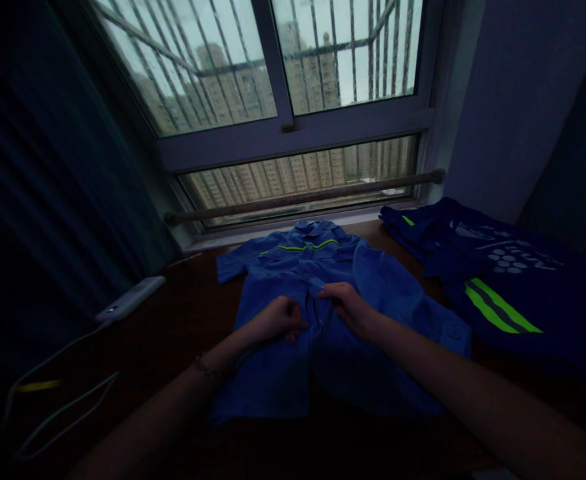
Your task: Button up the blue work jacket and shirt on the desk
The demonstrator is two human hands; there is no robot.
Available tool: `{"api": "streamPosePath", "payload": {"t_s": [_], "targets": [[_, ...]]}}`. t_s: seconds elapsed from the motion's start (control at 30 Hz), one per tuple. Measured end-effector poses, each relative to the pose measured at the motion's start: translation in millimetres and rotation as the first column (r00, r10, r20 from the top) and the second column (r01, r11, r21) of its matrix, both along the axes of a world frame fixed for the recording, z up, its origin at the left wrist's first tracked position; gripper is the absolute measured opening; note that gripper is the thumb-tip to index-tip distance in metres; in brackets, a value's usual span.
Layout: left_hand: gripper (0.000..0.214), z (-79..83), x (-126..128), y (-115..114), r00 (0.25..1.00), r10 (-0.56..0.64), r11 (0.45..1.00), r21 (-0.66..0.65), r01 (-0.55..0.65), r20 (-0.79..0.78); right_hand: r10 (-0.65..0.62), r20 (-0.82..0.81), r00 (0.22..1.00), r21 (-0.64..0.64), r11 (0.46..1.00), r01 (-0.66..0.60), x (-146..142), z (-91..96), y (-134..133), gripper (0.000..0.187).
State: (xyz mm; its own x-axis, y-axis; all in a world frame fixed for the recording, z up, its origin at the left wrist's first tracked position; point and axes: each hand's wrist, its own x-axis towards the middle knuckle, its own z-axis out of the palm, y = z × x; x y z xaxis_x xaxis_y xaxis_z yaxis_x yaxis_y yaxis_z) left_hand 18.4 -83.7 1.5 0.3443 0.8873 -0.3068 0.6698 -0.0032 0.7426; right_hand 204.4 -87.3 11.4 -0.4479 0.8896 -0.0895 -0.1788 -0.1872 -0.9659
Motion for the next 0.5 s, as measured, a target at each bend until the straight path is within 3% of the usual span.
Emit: {"api": "streamPosePath", "payload": {"t_s": [0.2,0.5], "targets": [[0.020,7.7,-2.8,0.9,0.968,0.023,0.975,-0.221,0.033,0.248,-0.018,0.164,0.986,0.045,0.999,0.011,-12.5,-21.2,1.6,0.013],[0.026,27.6,-7.4,-1.7,0.924,0.117,0.969,-0.247,-0.024,0.365,-0.043,0.221,0.974,0.153,0.988,0.009,-12.0,-16.4,-0.3,0.021]]}}
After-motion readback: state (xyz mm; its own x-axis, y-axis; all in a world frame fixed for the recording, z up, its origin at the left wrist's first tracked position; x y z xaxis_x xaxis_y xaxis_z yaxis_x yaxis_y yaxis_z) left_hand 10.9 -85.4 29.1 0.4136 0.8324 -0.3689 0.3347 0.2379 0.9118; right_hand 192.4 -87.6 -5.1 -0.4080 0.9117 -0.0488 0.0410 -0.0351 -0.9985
